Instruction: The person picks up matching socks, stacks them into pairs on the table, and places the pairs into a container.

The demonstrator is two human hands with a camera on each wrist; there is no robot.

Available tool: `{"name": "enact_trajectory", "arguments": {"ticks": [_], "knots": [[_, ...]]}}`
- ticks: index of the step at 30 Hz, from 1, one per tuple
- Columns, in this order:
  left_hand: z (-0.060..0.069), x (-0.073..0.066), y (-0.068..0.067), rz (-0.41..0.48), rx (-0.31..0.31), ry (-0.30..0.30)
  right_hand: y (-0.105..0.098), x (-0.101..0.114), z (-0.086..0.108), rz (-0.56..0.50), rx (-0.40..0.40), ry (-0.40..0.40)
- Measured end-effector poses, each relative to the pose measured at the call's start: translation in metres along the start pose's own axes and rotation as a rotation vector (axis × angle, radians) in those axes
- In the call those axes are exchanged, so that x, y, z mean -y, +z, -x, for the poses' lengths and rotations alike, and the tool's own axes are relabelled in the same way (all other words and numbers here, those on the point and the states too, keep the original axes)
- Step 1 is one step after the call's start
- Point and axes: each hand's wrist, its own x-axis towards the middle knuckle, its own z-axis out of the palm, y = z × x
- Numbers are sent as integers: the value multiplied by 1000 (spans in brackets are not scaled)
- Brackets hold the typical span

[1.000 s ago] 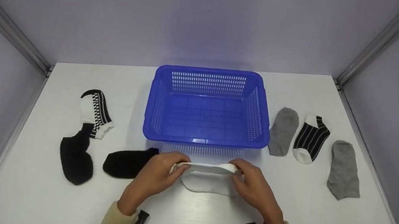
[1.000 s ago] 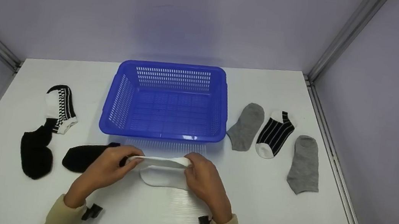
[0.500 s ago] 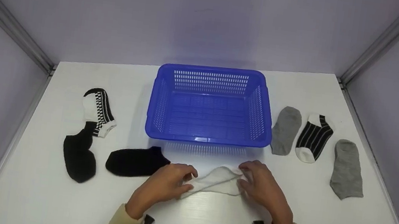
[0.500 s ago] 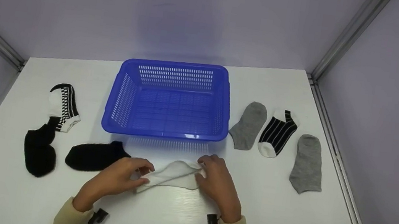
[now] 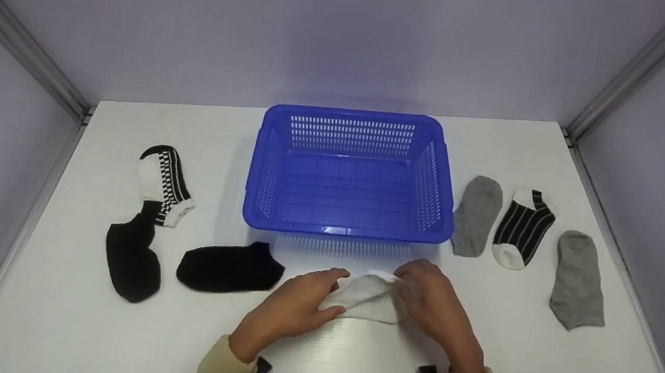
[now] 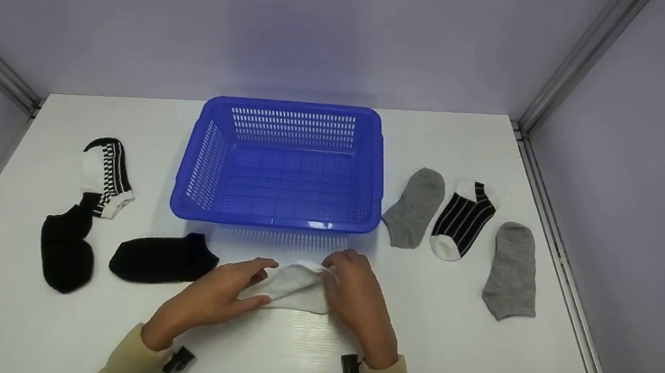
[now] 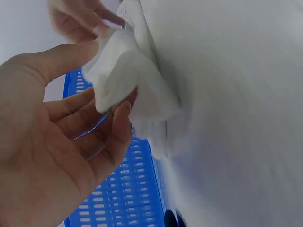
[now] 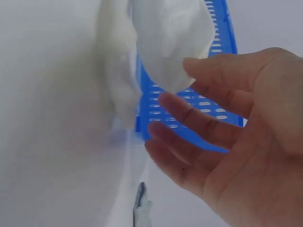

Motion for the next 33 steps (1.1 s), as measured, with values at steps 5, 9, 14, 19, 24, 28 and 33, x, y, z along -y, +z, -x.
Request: {"name": "enact_trajectory", "arguments": {"ticks": [5, 9, 14, 19, 24, 28, 33], "knots": [[-9, -4, 0, 24, -38, 24, -4, 9, -2, -117, -54, -70], [-15, -8, 4, -3, -70, 56, -1, 12, -4, -180, -67, -128], [-18, -9, 11, 76, -127, 59, 7, 11, -4, -295, -10, -88], [-17, -11, 0, 325, -175, 55, 13, 13, -3, -419, 151, -37], [-15, -11, -12, 536, -208, 18, 19, 17, -1, -470, 360, -98], [-13, -10, -17, 637, -221, -32, 23, 17, -1, -507, 435, -105], [-12, -7, -21, 642, -241, -50, 23, 12, -2, -477, 444, -115]]}}
